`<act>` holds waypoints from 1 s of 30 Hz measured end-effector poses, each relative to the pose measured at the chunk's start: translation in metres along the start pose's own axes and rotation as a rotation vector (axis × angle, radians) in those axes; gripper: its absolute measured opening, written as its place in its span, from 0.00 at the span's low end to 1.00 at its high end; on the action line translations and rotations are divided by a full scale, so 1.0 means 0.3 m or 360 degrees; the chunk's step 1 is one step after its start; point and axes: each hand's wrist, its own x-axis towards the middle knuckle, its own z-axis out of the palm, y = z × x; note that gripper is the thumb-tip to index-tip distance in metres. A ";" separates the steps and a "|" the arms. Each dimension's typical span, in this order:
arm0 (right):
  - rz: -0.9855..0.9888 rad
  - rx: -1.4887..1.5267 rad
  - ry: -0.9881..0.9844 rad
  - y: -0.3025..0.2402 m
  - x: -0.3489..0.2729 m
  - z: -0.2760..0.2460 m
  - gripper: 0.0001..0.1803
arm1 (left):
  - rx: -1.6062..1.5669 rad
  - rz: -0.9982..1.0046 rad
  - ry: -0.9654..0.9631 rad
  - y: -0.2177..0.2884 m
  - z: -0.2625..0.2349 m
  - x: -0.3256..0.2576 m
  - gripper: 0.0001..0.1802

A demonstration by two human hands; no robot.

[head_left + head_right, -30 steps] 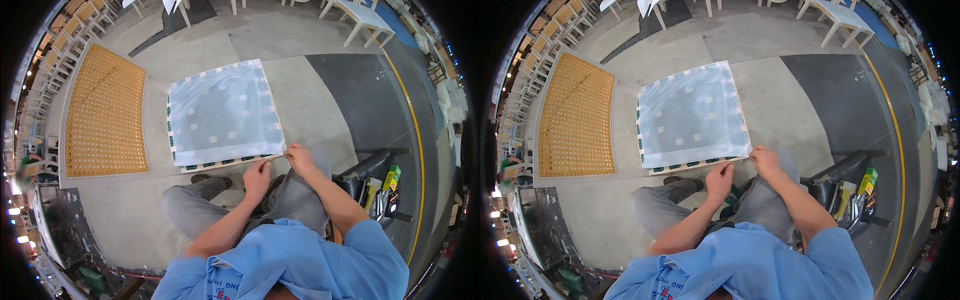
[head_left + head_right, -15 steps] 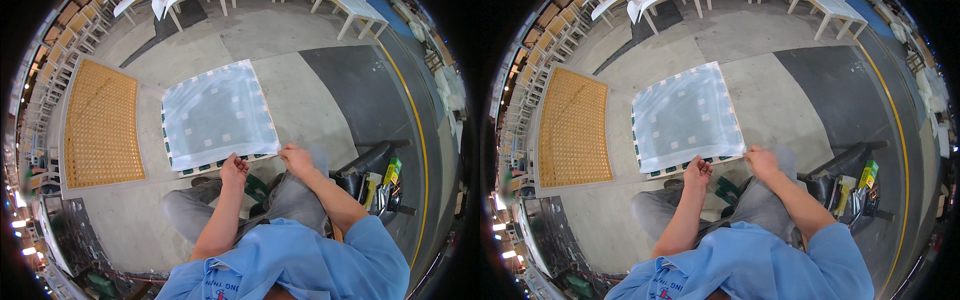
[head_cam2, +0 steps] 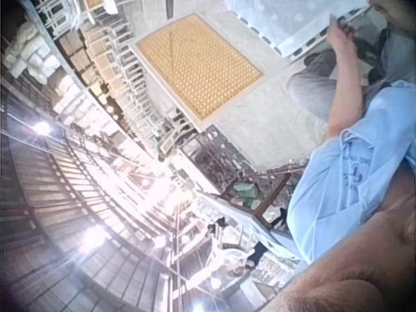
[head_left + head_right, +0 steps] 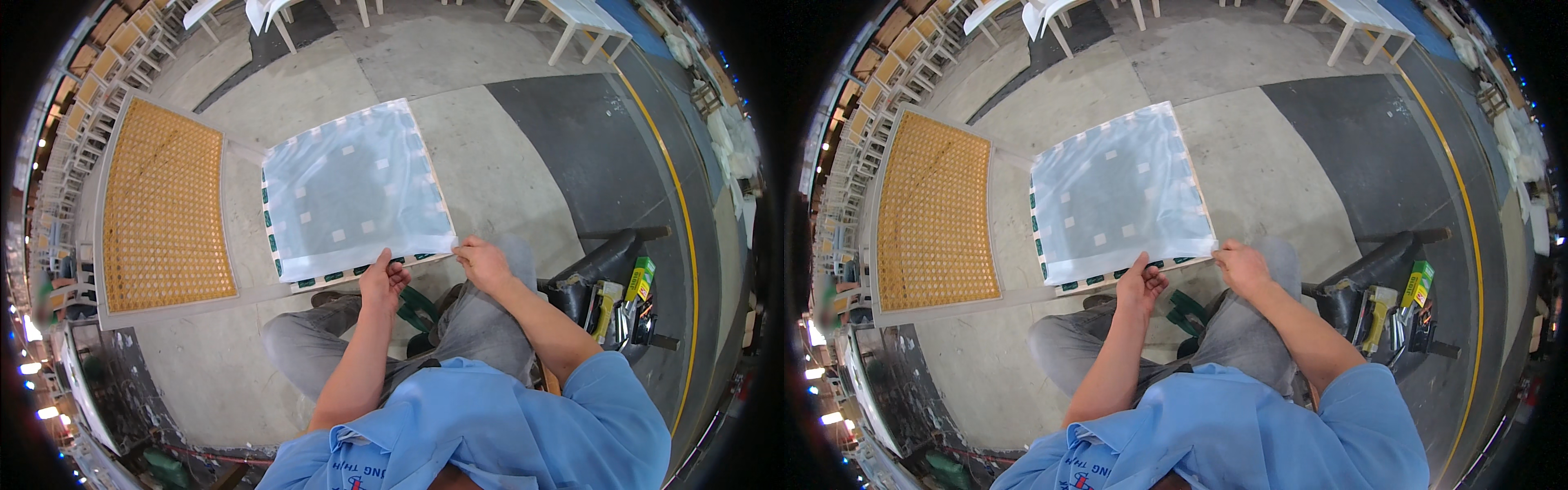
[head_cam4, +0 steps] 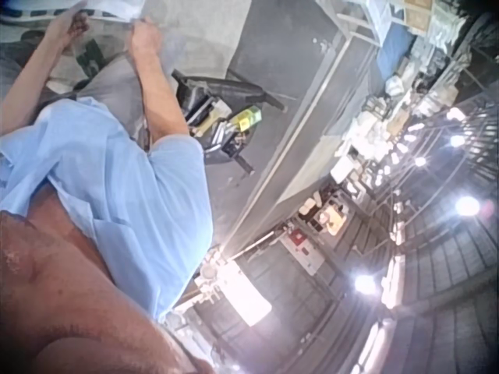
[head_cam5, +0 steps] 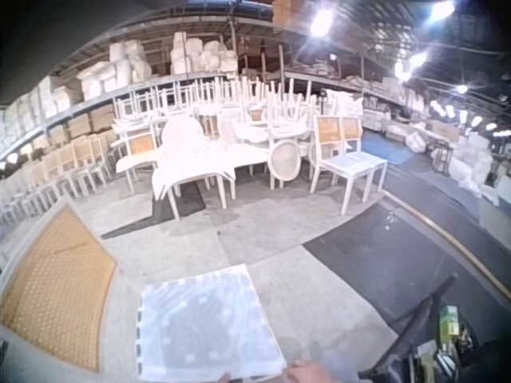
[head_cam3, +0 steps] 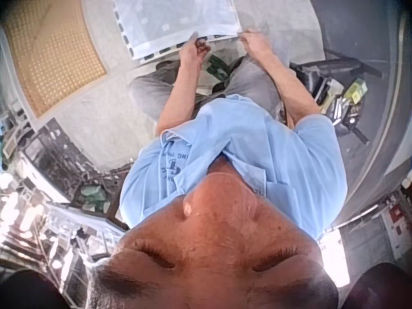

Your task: The person weaves green plastic strips into a chair seat frame, then covers the woven surface with a white fabric sheet. They use a staple gun to secure the fabric around the edges and trim excess material with scissors.

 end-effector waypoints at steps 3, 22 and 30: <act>-0.0019 0.0006 -0.0003 -0.018 0.007 0.004 0.12 | -0.0059 -0.0118 -0.0026 0.037 -0.016 0.040 0.14; -0.0012 -0.0040 0.0001 -0.021 -0.008 -0.009 0.14 | -0.0037 0.0202 0.0197 -0.048 -0.013 -0.004 0.17; 0.0065 -0.0138 -0.0105 -0.023 -0.008 -0.013 0.15 | 0.0459 0.0042 0.0189 -0.111 -0.080 -0.111 0.18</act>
